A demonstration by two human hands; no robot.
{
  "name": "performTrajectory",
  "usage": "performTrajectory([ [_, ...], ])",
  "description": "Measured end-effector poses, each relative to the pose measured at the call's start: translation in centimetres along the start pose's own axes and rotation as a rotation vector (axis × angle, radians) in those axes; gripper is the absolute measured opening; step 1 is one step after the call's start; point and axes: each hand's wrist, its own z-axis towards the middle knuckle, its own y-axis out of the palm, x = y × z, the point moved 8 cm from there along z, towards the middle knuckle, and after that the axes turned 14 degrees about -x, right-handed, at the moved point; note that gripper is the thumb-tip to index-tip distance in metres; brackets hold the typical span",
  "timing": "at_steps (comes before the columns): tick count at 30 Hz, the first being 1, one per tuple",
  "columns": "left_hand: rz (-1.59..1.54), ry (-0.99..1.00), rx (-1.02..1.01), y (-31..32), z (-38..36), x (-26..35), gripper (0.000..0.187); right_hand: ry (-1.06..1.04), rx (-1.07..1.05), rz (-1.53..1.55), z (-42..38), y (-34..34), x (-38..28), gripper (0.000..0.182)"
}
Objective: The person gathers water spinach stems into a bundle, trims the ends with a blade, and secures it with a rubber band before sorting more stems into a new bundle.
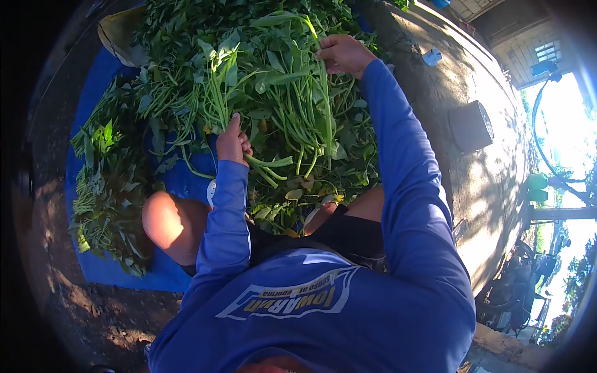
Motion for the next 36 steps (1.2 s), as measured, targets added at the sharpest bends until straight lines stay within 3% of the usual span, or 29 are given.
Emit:
performTrajectory([
  [2, 0.007, 0.008, -0.01, 0.1, 0.0, 0.0, 0.04, -0.022, -0.025, -0.027, -1.5, -0.3, -2.2, 0.024],
  [7, 0.036, 0.017, -0.016, 1.6, -1.4, 0.7, 0.043, -0.149, 0.167, -0.22, -5.0, -1.9, -8.0, 0.025],
  [11, 0.056, 0.042, -0.062, 1.4, 0.1, -0.8, 0.044, -0.187, 0.38, -0.329, -6.8, -3.2, -8.6, 0.024],
  [16, 0.042, 0.046, -0.084, 3.2, -0.8, -0.8, 0.048, -0.241, 0.62, -0.835, -7.2, -2.4, -9.3, 0.035],
  [19, 0.022, -0.003, -0.104, 3.1, 0.1, -2.8, 0.051, -0.078, 0.544, -0.764, -5.7, 1.5, -7.7, 0.041],
  [23, -0.017, -0.168, -0.142, 2.3, 1.1, -6.9, 0.058, -0.109, 0.22, -0.614, 0.5, 12.2, 0.0, 0.035],
  [25, 0.027, -0.207, -0.144, 1.4, 1.5, -8.8, 0.063, 0.079, -0.005, -0.224, 2.2, 17.9, 5.5, 0.034],
  [31, -0.032, -0.25, -0.058, 0.6, -0.7, -9.3, 0.062, 0.135, -0.075, -0.079, 3.7, 21.3, 9.1, 0.038],
  [34, -0.009, -0.261, -0.2, 1.7, -0.8, -9.7, 0.055, 0.039, -0.065, -0.171, 4.5, 21.4, 9.2, 0.043],
  [36, 0.042, -0.268, -0.261, 0.9, 0.1, -10.0, 0.048, 0.023, -0.182, 0.01, 3.8, 21.6, 9.5, 0.045],
])
